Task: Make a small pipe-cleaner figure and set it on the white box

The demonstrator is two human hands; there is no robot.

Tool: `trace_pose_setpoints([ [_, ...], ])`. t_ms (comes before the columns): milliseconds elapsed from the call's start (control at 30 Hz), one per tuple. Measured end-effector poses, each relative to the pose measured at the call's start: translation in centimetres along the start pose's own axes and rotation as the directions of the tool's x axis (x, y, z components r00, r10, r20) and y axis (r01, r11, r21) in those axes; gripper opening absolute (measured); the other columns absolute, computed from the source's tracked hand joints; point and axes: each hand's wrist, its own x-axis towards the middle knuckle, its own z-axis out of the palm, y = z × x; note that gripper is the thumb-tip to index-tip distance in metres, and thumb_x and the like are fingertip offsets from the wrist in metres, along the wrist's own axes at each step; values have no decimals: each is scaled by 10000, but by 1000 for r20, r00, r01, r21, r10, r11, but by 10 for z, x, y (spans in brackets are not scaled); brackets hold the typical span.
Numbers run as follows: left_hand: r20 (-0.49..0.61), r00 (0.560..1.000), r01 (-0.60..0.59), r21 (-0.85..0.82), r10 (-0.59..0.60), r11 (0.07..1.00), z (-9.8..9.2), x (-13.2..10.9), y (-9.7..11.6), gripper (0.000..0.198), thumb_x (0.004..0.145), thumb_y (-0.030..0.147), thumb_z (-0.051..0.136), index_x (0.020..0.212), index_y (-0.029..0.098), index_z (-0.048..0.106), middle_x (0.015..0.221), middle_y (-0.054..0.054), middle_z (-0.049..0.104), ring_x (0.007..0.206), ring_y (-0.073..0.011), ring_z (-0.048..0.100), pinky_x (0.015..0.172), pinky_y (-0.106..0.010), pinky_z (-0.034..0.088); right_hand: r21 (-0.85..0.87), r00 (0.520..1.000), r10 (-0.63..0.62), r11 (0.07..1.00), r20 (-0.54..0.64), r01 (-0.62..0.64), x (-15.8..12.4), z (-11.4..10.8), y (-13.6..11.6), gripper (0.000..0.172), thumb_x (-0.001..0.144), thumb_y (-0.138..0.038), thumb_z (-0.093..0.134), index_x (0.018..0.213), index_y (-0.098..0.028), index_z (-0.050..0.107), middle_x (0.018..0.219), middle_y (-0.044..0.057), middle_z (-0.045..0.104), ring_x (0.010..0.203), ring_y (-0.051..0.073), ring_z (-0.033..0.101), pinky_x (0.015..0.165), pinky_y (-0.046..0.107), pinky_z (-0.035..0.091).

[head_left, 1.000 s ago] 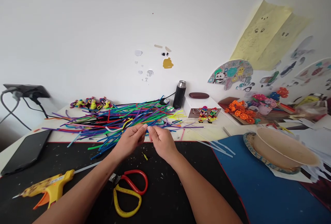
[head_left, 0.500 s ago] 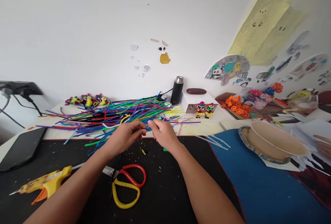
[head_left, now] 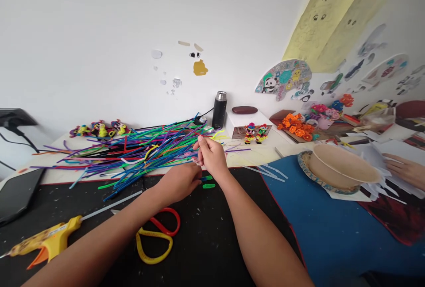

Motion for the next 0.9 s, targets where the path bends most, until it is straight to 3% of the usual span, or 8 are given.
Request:
trace_pose_setpoints([
  [267, 1, 999, -40, 62, 40, 997, 9, 11, 11, 225, 925, 190, 580, 1082, 181, 741, 1141, -169, 782, 1002, -368, 747, 802, -416, 543, -12, 1000, 12, 1000, 8, -12, 0, 0, -4, 533, 1010, -669, 486, 763, -219, 629, 471, -62, 507, 377, 111, 475, 436, 227, 392],
  [533, -51, 999, -5, -31, 4, 1000, 5, 5, 4, 219, 970, 247, 562, 1127, 185, 701, 1175, -148, 765, 1050, -332, 729, 866, -403, 545, 46, 1000, -5, 999, -9, 5, 1, -2, -5, 520, 1004, -659, 500, 760, -216, 620, 459, -63, 502, 364, 108, 472, 406, 222, 361],
  [700, 7, 999, -42, -16, 42, 999, 18, 6, 4, 453, 895, 443, 727, 1250, 168, 666, 1296, -195, 710, 1183, -385, 675, 964, -468, 536, 71, 999, 29, 997, -22, -27, 2, -1, -5, 523, 990, -676, 509, 763, -218, 617, 455, -68, 491, 353, 109, 459, 399, 230, 367],
  [900, 15, 999, -41, -11, 41, 999, 24, 8, 6, 400, 914, 358, 699, 1259, 161, 655, 1290, -192, 724, 1183, -384, 684, 966, -466, 538, 17, 1000, 17, 1000, -1, -17, 1, 0, -3, 522, 1007, -662, 495, 764, -220, 628, 469, -64, 505, 368, 109, 475, 417, 227, 379],
])
